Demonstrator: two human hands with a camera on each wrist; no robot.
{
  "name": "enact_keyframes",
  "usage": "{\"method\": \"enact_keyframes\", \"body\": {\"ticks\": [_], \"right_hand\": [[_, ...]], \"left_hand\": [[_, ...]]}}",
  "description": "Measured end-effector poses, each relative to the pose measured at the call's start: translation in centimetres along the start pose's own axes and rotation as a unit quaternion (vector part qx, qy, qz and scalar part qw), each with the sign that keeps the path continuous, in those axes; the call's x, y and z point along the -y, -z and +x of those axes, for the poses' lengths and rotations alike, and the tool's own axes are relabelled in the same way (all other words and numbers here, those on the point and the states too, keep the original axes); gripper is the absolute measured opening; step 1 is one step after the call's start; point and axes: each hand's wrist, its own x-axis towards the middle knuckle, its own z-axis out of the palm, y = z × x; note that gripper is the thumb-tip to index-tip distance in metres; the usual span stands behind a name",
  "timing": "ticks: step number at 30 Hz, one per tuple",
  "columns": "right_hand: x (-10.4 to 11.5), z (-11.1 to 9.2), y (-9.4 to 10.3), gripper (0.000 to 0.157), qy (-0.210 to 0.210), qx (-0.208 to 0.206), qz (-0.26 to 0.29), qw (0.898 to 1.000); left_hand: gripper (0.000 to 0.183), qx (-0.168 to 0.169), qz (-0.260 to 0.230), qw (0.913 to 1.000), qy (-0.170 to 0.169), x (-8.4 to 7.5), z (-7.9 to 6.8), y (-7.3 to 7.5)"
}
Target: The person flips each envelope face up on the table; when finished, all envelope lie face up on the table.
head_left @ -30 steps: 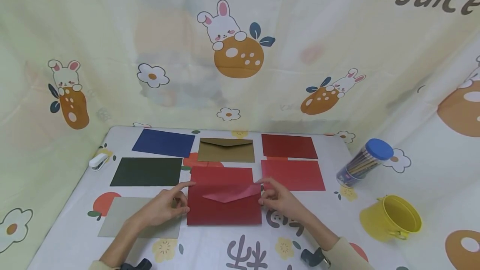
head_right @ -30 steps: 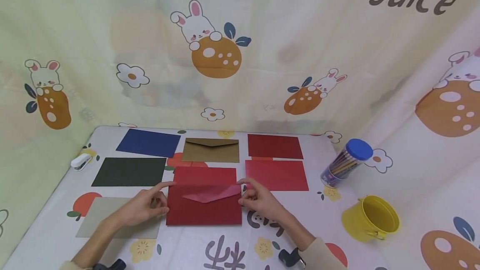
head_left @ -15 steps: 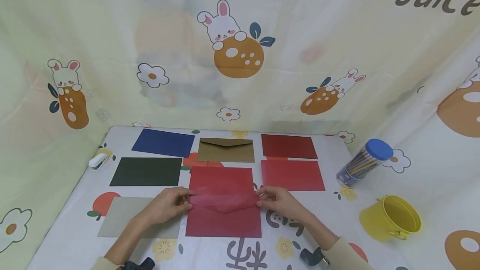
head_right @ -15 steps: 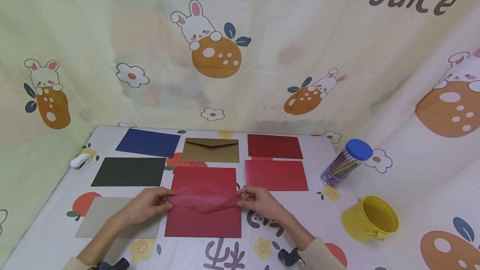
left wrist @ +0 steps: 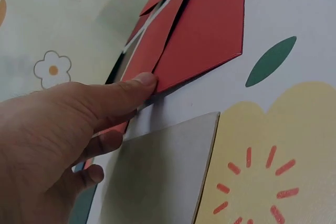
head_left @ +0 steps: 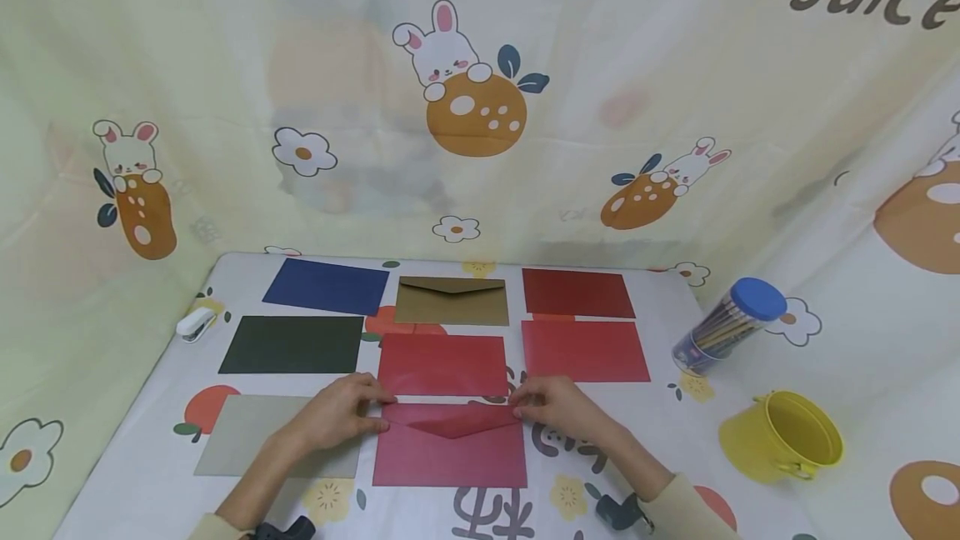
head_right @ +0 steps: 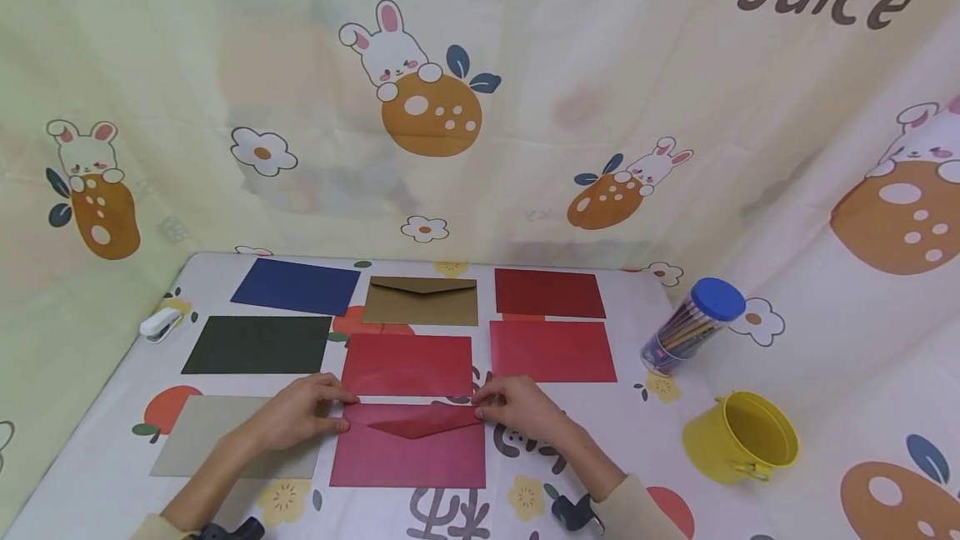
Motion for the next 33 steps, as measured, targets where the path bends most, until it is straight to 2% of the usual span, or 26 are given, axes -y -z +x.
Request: {"method": "enact_keyframes", "body": {"ticks": [12, 16, 19, 23, 26, 33], "right_hand": [[0.8, 0.4, 0.0, 0.012, 0.006, 0.004, -0.048, 0.999], [1.4, 1.0, 0.0, 0.01, 0.014, 0.01, -0.076, 0.997], [2.3, 1.8, 0.0, 0.013, 0.027, 0.016, -0.078, 0.996], [4.4, 3.6, -0.3, 0.017, 0.057, 0.029, -0.074, 0.995], [6.3, 5.1, -1.2, 0.019, 0.081, 0.044, -0.071, 0.993], [10.8, 8.8, -3.7, 0.024, 0.135, 0.081, -0.019, 0.987]], "left_hand": [[0.038, -0.002, 0.046, 0.999, -0.001, 0.2, -0.2, -0.3], [0.036, 0.0, 0.025, 0.9997, 0.0, 0.6, -0.4, 0.1], [0.036, 0.014, -0.011, 0.9998, 0.009, 1.3, -0.9, 1.3], [0.041, 0.02, -0.044, 0.9975, 0.052, 2.8, -2.1, 3.8], [0.043, 0.004, -0.049, 0.9953, 0.084, 4.3, -3.5, 5.5], [0.049, -0.043, -0.04, 0.9907, 0.122, 8.5, -7.4, 8.9]]}}
